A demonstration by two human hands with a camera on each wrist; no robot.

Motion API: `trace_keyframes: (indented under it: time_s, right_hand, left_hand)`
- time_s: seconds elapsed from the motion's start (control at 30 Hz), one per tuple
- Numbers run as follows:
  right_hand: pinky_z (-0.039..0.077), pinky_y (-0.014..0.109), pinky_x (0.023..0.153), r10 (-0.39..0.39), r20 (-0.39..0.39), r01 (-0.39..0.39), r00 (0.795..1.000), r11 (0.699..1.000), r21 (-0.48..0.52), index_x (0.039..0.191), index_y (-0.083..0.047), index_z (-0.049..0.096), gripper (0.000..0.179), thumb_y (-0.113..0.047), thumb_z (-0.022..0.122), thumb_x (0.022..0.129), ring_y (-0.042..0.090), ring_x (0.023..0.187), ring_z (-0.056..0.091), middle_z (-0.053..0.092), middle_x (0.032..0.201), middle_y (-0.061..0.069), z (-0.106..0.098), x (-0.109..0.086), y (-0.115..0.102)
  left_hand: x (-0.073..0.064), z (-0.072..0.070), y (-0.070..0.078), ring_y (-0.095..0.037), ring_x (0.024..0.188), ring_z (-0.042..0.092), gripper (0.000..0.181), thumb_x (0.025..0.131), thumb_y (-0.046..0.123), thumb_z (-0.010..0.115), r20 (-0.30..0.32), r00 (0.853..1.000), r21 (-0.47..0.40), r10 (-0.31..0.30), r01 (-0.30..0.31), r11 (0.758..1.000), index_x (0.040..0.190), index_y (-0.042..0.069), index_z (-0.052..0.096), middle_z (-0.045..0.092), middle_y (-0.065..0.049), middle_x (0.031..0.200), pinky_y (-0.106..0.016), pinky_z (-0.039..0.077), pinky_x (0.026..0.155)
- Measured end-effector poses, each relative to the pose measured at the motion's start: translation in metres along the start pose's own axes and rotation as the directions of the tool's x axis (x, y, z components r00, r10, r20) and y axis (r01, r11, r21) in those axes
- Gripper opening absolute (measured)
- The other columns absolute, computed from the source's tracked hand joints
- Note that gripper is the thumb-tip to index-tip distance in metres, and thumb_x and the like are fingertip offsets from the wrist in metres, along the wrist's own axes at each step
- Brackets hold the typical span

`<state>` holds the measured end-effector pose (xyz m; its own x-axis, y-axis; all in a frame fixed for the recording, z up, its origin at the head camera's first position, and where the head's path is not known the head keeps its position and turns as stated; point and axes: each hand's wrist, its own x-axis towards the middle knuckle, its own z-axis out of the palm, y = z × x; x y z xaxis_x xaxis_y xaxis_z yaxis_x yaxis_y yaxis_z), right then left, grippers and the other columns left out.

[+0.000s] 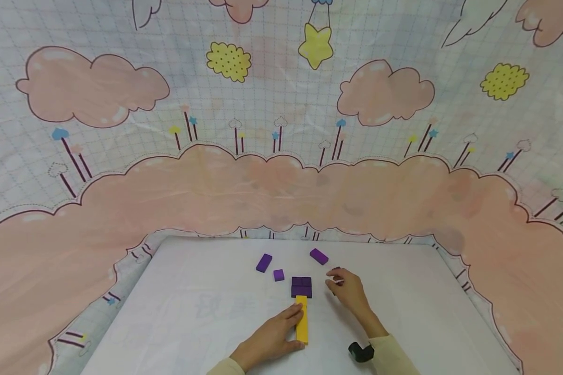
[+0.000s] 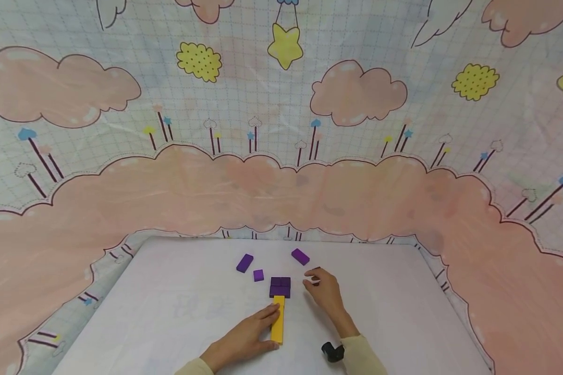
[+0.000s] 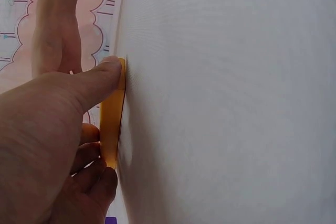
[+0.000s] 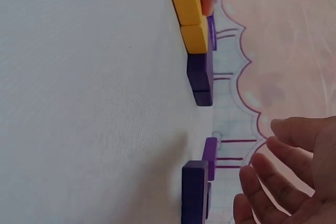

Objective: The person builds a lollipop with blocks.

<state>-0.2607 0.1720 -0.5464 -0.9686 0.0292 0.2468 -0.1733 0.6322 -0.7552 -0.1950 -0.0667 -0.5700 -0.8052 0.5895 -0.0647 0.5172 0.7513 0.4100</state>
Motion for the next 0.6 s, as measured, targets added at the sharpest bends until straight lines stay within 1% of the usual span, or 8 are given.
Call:
trace_keyframes:
  time_s: [0.1, 0.2, 0.3, 0.37, 0.47, 0.6]
  right_hand:
    - [0.059, 0.040, 0.081, 0.018, -0.023, -0.018, 1.000, 1.000, -0.004, 0.102, -0.009, 0.074, 0.018, -0.012, 0.075, 0.085, 0.024, 0.091, 0.070, 0.073, 0.102, 0.012, -0.003, -0.003, 0.003]
    - [0.058, 0.037, 0.082, 0.039, -0.053, -0.040, 0.998, 0.999, -0.009, 0.102, -0.007, 0.074, 0.019, -0.012, 0.075, 0.084, 0.024, 0.093, 0.068, 0.073, 0.102, 0.012, -0.006, -0.005, 0.007]
    - [0.054, 0.033, 0.079, 0.064, -0.074, -0.066, 0.995, 0.998, -0.018, 0.102, -0.007, 0.074, 0.019, -0.013, 0.075, 0.084, 0.025, 0.094, 0.066, 0.073, 0.104, 0.013, -0.008, -0.006, 0.012]
    - [0.051, 0.034, 0.078, 0.074, -0.086, -0.076, 0.994, 0.997, -0.025, 0.103, -0.007, 0.074, 0.020, -0.014, 0.075, 0.084, 0.027, 0.096, 0.065, 0.072, 0.107, 0.014, -0.010, -0.007, 0.014]
    - [0.051, 0.038, 0.080, 0.091, -0.101, -0.094, 0.991, 0.995, -0.027, 0.105, -0.008, 0.073, 0.022, -0.015, 0.075, 0.084, 0.030, 0.101, 0.065, 0.071, 0.113, 0.015, -0.013, -0.007, 0.018]
    - [0.051, 0.046, 0.085, 0.101, -0.121, -0.107, 0.988, 0.993, -0.046, 0.110, -0.006, 0.072, 0.029, -0.018, 0.076, 0.084, 0.033, 0.106, 0.062, 0.068, 0.117, 0.017, -0.014, -0.008, 0.022]
  left_hand:
    - [0.000, 0.001, -0.001, -0.016, 0.145, 0.037, 0.075, 0.086, 0.057, 0.066, -0.005, 1.000, -0.001, 0.004, -0.004, 1.000, 0.146, 0.016, 0.047, 0.035, 0.004, 0.159, -0.037, 0.040, 0.115]
    - [0.000, 0.001, -0.001, -0.015, 0.146, 0.036, 0.075, 0.087, 0.057, 0.066, 0.002, 1.000, -0.010, -0.004, 0.005, 1.000, 0.147, 0.017, 0.046, 0.034, 0.005, 0.160, -0.037, 0.039, 0.116]
    - [0.001, 0.001, 0.000, -0.014, 0.147, 0.035, 0.075, 0.086, 0.056, 0.066, 0.016, 1.000, -0.022, -0.025, 0.025, 0.999, 0.148, 0.018, 0.045, 0.033, 0.007, 0.160, -0.037, 0.038, 0.116]
    - [0.001, 0.001, 0.000, -0.014, 0.147, 0.035, 0.075, 0.086, 0.056, 0.066, 0.019, 0.999, -0.022, -0.026, 0.026, 0.999, 0.148, 0.018, 0.046, 0.033, 0.007, 0.160, -0.037, 0.039, 0.116]
    - [0.001, 0.001, 0.000, -0.015, 0.146, 0.036, 0.075, 0.086, 0.056, 0.066, 0.013, 1.000, -0.015, -0.018, 0.018, 1.000, 0.147, 0.018, 0.046, 0.034, 0.006, 0.160, -0.037, 0.039, 0.115]
    - [0.001, 0.000, -0.001, -0.015, 0.147, 0.035, 0.075, 0.087, 0.056, 0.065, 0.010, 1.000, -0.017, -0.013, 0.013, 1.000, 0.148, 0.017, 0.045, 0.033, 0.006, 0.160, -0.037, 0.039, 0.116]
